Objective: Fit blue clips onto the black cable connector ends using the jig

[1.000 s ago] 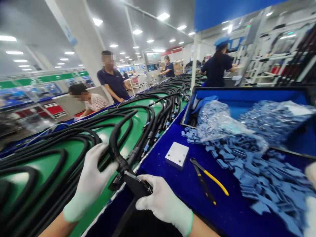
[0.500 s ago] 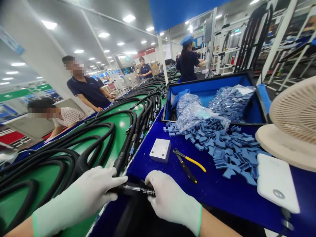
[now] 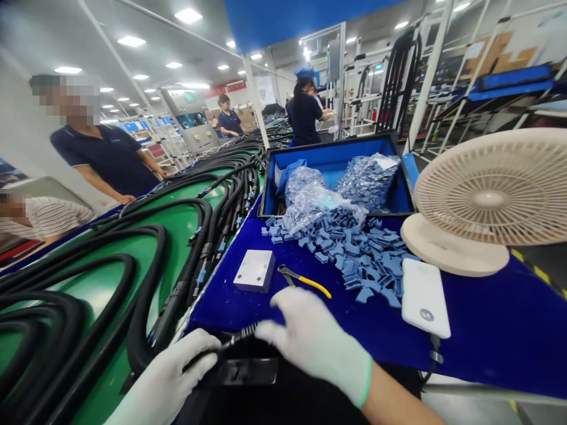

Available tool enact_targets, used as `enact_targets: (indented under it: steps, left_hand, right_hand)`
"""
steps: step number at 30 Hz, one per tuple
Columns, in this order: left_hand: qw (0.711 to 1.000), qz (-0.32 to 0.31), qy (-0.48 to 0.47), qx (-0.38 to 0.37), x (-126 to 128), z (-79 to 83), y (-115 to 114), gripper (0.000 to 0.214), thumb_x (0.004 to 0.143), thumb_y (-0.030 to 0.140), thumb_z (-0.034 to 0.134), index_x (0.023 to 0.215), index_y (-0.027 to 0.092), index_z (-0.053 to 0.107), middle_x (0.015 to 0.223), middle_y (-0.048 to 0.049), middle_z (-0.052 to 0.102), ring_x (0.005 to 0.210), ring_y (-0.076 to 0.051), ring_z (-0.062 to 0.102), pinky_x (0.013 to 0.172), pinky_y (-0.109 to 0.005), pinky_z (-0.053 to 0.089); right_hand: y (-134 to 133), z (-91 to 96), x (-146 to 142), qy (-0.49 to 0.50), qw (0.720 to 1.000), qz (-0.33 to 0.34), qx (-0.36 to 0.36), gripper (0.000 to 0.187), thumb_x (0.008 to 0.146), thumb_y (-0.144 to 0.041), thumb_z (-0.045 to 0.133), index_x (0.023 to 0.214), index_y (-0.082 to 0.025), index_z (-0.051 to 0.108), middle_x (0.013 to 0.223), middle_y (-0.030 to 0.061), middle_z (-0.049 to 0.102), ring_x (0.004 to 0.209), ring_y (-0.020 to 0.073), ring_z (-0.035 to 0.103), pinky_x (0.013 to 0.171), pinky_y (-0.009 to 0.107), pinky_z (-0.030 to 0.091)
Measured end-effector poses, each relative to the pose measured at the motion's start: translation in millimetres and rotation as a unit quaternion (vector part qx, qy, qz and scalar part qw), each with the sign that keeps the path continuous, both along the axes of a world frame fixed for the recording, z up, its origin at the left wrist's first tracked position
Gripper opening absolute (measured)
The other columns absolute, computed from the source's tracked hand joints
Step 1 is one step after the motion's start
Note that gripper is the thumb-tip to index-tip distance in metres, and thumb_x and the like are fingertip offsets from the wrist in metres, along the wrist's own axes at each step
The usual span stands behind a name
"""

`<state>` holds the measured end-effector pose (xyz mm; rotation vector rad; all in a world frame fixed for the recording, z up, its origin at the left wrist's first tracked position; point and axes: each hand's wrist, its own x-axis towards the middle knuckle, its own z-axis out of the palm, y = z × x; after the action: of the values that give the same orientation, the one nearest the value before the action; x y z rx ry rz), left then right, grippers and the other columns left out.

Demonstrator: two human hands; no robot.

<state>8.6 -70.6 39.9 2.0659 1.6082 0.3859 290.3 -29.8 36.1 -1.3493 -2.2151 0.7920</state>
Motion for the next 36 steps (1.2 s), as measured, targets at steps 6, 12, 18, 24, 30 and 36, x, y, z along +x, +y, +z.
enact_targets:
  steps: [6,12,18,24,30,36]
  left_hand:
    - [0.991,0.114,-0.065,-0.031,14,12.3,14,0.037,0.088,0.034,0.055,0.121,0.029,0.072,0.115,-0.0051,0.077,0.11,-0.029,0.071,0.1,-0.043,0.056]
    - [0.952,0.204,-0.208,-0.094,34,42.6,32,0.053,0.083,0.049,0.065,0.126,0.019,0.07,0.111,-0.0079,0.078,0.104,-0.028,0.072,0.094,-0.037,0.056]
    - [0.944,0.213,-0.243,-0.069,49,74.4,37,0.051,0.082,0.046,0.067,0.123,0.016,0.075,0.092,-0.0044,0.079,0.08,-0.022,0.07,0.074,-0.029,0.055]
    - [0.95,0.196,-0.237,-0.065,49,76.5,40,0.048,0.084,0.046,0.065,0.119,0.015,0.077,0.082,-0.0038,0.077,0.076,-0.021,0.067,0.07,-0.028,0.052]
    - [0.946,0.201,-0.243,-0.078,47,73.2,40,0.051,0.082,0.048,0.067,0.118,0.013,0.076,0.089,-0.0059,0.078,0.082,-0.024,0.07,0.076,-0.031,0.054]
    - [0.96,0.154,-0.214,-0.091,42,59.2,45,0.047,0.088,0.043,0.064,0.125,0.015,0.071,0.087,-0.0056,0.077,0.08,-0.024,0.071,0.075,-0.033,0.055]
  right_hand:
    - [36,-22.7,18,-0.223,0.963,-0.126,0.082,0.008,0.081,-0.02,0.063,0.087,-0.015,0.064,0.092,0.014,0.064,0.088,0.0285,0.06,0.076,0.038,0.045]
    - [33,-8.8,22,0.067,0.992,-0.079,-0.068,0.016,0.086,-0.014,0.048,0.092,-0.019,0.061,0.077,0.0014,0.065,0.067,0.0169,0.059,0.062,0.028,0.046]
    - [9,34.0,-3,0.21,0.962,0.173,0.012,0.06,0.082,-0.01,0.056,0.138,-0.028,0.061,0.141,0.0072,0.064,0.132,0.0284,0.057,0.113,0.044,0.045]
    - [7,50.5,-14,0.234,0.951,0.196,0.04,0.05,0.094,-0.022,0.057,0.144,-0.028,0.057,0.146,0.0079,0.06,0.135,0.0257,0.056,0.118,0.04,0.04]
    - [13,20.8,-16,0.18,0.965,0.18,0.059,0.05,0.089,-0.027,0.065,0.139,-0.025,0.059,0.143,0.0107,0.06,0.127,0.0283,0.059,0.114,0.041,0.042]
    - [16,-11.0,-23,0.058,0.99,0.107,0.071,0.036,0.079,0.0,0.049,0.105,-0.016,0.067,0.117,0.0123,0.067,0.109,0.0265,0.061,0.096,0.039,0.051]
